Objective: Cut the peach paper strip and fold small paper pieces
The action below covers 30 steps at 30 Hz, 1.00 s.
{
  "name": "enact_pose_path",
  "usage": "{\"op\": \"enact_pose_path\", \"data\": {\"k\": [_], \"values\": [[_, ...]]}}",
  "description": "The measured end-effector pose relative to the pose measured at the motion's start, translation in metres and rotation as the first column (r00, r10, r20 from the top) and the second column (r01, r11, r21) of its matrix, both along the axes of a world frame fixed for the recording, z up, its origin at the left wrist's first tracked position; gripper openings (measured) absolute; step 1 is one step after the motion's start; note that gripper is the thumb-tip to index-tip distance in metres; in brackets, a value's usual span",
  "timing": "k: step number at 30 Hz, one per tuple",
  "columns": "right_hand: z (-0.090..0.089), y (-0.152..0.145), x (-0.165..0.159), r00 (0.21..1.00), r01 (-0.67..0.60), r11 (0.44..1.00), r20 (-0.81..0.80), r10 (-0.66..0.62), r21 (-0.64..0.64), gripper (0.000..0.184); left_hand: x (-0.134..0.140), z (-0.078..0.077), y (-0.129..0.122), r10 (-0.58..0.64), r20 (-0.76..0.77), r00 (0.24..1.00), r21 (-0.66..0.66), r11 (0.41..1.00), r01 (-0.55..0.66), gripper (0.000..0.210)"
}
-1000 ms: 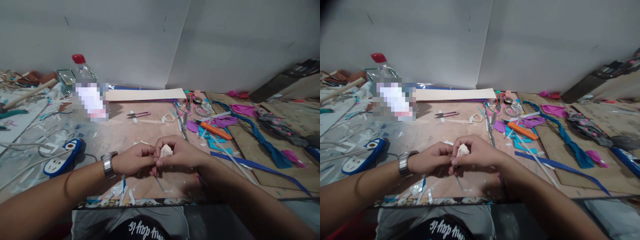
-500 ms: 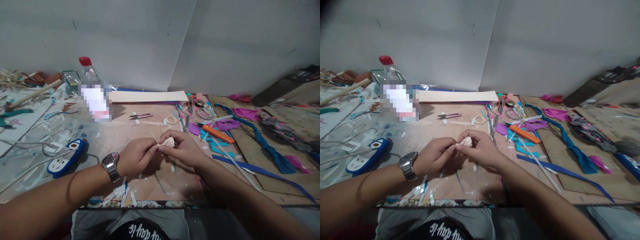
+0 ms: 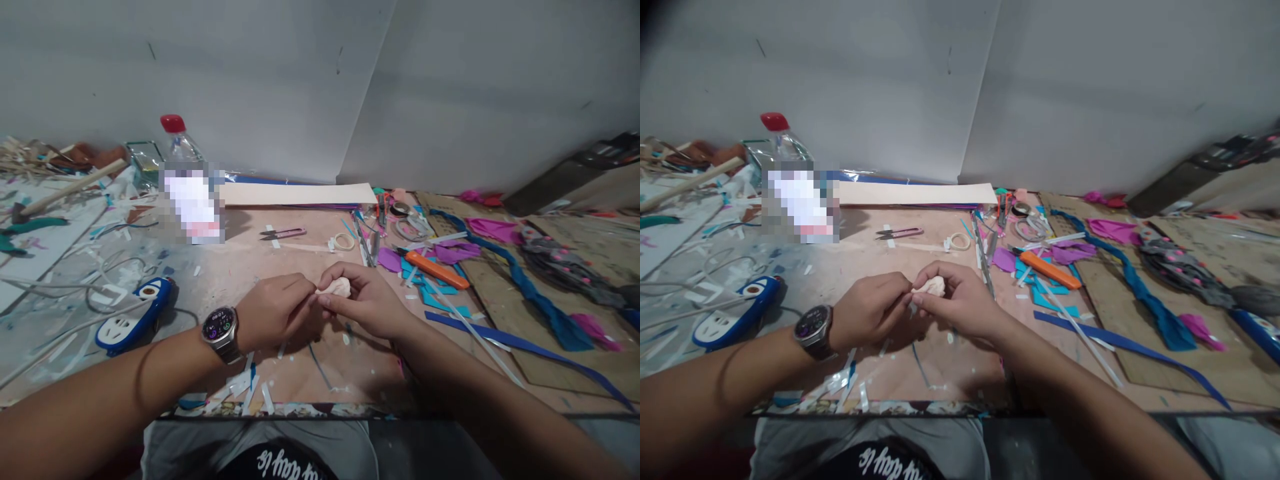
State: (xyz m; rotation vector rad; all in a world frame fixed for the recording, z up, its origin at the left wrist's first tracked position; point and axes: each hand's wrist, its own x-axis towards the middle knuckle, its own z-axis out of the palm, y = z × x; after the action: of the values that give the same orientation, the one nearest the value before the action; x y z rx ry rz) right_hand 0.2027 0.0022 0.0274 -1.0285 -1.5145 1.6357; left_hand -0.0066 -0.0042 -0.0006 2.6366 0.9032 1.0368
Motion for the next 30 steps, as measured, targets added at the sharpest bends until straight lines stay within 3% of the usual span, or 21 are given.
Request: {"op": "enact_pose_path", "data": {"k": [10,18,24,27,30], "values": [[0.000,0.000,0.001,0.999,-0.042,0.999,-0.028,0.042,-0.014,0.034,0.001,0.000,0.002,-0.012,-0.002,1.000,0.057,0.998,0.013,0.026],[0.002,0.008,0.001,0.997,-0.009,0.974,0.074,-0.008,0.227,0.039,-0.001,-0.004,0.005,0.053,0.035,0.998,-0.003,0.999,-0.053,0.026],[0.008,0.015,-0.004,0.987,0.012,0.962,0.153,-0.056,0.274,0.038,-0.004,-0.003,0.007,0.110,0.139,0.984,-0.171,0.982,-0.085,0.029],[0.023,0.030,-0.009,0.965,-0.005,0.912,0.240,-0.102,0.409,0.036,-0.004,-0.004,0.006,0.198,0.203,0.959,-0.334,0.935,-0.122,0.023],[0.045,0.054,-0.027,0.927,-0.038,0.765,0.309,-0.213,0.642,0.029,-0.003,-0.007,0.004,0.150,0.119,0.981,-0.400,0.912,-0.091,0.028]]}}
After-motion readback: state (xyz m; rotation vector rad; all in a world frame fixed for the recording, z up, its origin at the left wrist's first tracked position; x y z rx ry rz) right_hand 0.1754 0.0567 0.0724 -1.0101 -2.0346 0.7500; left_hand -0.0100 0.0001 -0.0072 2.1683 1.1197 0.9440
